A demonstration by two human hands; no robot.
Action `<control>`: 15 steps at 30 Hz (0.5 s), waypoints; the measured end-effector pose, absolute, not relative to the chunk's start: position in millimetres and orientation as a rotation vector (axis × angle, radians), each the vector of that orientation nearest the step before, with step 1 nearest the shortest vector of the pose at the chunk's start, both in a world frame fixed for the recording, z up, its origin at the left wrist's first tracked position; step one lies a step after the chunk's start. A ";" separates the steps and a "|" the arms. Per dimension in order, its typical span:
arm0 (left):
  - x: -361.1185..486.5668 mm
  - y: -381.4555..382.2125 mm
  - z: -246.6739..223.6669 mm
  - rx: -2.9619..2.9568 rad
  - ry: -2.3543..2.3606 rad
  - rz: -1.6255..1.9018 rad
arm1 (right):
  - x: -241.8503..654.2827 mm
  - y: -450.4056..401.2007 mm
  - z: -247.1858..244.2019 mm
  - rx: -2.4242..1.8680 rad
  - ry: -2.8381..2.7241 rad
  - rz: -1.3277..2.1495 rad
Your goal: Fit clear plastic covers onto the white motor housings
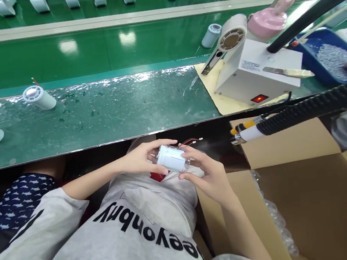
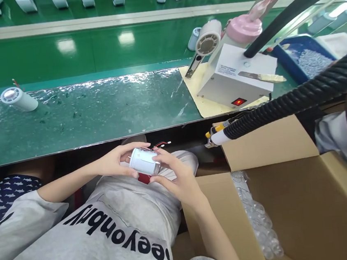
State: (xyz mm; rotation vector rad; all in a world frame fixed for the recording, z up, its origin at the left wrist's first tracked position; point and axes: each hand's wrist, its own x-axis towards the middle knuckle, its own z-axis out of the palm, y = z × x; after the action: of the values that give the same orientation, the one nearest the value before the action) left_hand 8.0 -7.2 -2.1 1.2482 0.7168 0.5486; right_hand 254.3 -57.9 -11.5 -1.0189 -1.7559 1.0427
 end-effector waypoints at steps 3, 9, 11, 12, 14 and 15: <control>15.1 -2.5 -7.3 1.196 0.668 0.540 | 257.3 -61.3 -22.1 -1.058 -1.611 1.128; 74.9 32.4 -46.3 1.104 0.611 0.452 | 279.3 -73.7 -69.8 -1.241 -1.190 1.043; 105.0 47.0 -58.2 1.108 0.589 0.412 | 292.2 -73.5 -85.4 -1.269 -1.081 0.994; 119.6 53.6 -62.4 1.118 0.578 0.393 | 299.1 -72.1 -91.7 -1.278 -1.036 0.976; 144.5 64.6 -67.0 1.149 0.554 0.363 | 312.1 -67.1 -100.8 -1.286 -0.968 0.949; 153.9 68.8 -67.6 1.166 0.544 0.354 | 317.9 -64.0 -103.8 -1.284 -0.948 0.939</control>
State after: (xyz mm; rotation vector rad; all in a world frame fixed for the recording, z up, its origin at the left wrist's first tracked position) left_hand 153.9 68.8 -67.6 1.1664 0.5436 0.3540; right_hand 317.9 -64.0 -103.8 -1.2842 -0.9475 0.9393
